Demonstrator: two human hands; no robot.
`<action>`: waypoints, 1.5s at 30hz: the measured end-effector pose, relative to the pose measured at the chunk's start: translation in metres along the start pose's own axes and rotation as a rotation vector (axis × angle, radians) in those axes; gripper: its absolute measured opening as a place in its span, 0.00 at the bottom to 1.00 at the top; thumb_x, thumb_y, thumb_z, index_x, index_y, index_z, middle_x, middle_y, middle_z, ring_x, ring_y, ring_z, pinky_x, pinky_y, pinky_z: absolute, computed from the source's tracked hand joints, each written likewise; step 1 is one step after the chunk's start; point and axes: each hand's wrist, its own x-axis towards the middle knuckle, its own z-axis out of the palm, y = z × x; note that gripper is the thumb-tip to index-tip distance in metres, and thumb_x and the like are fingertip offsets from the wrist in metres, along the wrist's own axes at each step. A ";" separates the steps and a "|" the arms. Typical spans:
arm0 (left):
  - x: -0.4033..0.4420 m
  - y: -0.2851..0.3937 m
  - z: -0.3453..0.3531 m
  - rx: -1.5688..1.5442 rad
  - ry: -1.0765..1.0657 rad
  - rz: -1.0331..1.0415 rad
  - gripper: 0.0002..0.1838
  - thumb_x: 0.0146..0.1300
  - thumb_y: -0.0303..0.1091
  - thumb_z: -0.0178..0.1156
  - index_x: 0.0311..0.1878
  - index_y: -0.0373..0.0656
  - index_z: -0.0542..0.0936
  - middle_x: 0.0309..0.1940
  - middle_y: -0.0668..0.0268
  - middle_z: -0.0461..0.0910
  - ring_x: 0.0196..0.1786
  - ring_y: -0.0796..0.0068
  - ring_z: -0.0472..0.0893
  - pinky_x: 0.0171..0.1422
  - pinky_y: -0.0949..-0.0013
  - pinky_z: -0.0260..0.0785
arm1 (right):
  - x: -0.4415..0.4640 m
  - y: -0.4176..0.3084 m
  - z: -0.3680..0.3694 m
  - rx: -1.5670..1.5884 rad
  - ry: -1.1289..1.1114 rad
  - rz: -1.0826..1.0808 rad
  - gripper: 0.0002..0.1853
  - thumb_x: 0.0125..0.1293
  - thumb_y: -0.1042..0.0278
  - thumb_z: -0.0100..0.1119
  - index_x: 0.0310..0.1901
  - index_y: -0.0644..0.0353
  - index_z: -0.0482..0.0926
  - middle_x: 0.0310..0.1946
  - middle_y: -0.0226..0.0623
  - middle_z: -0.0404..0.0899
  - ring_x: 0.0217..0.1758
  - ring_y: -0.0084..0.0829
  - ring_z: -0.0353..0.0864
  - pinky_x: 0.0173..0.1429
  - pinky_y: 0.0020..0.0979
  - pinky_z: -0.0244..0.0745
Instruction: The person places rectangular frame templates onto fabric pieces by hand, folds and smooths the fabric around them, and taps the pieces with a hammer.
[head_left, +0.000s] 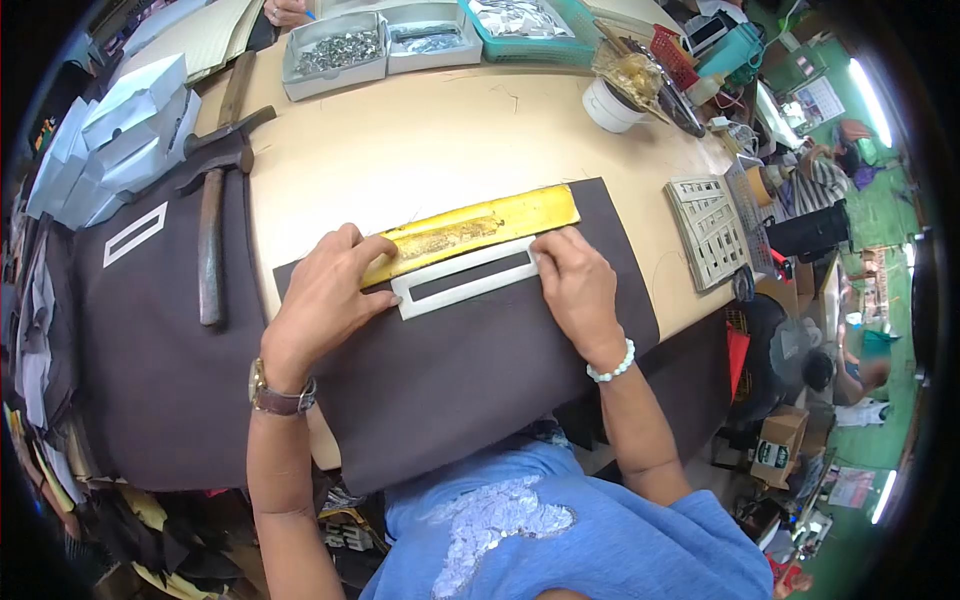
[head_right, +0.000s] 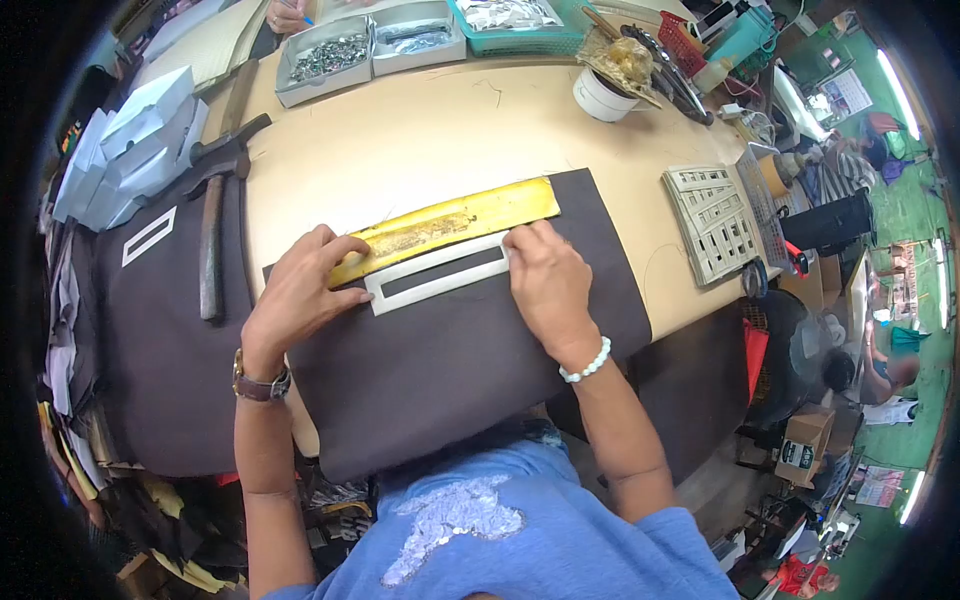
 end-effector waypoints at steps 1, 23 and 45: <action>0.000 0.002 0.001 0.018 0.015 0.010 0.19 0.47 0.33 0.69 0.44 0.44 0.78 0.34 0.60 0.72 0.43 0.59 0.74 0.48 0.60 0.68 | -0.002 -0.004 0.002 -0.193 0.060 -0.160 0.04 0.57 0.71 0.57 0.33 0.60 0.77 0.29 0.36 0.77 0.33 0.37 0.79 0.37 0.35 0.74; -0.051 0.018 0.049 0.397 0.202 0.193 0.24 0.53 0.19 0.49 0.55 0.42 0.77 0.57 0.62 0.74 0.66 0.56 0.65 0.72 0.42 0.49 | -0.025 -0.031 0.016 -0.024 -0.072 -0.255 0.24 0.63 0.77 0.43 0.62 0.73 0.64 0.52 0.51 0.77 0.58 0.41 0.76 0.67 0.46 0.63; -0.055 0.017 0.039 0.401 0.085 0.193 0.30 0.51 0.17 0.51 0.58 0.52 0.77 0.61 0.63 0.72 0.70 0.55 0.61 0.72 0.34 0.40 | -0.052 -0.017 -0.002 -0.141 -0.078 -0.203 0.25 0.61 0.77 0.45 0.62 0.73 0.64 0.57 0.49 0.75 0.61 0.36 0.74 0.68 0.54 0.57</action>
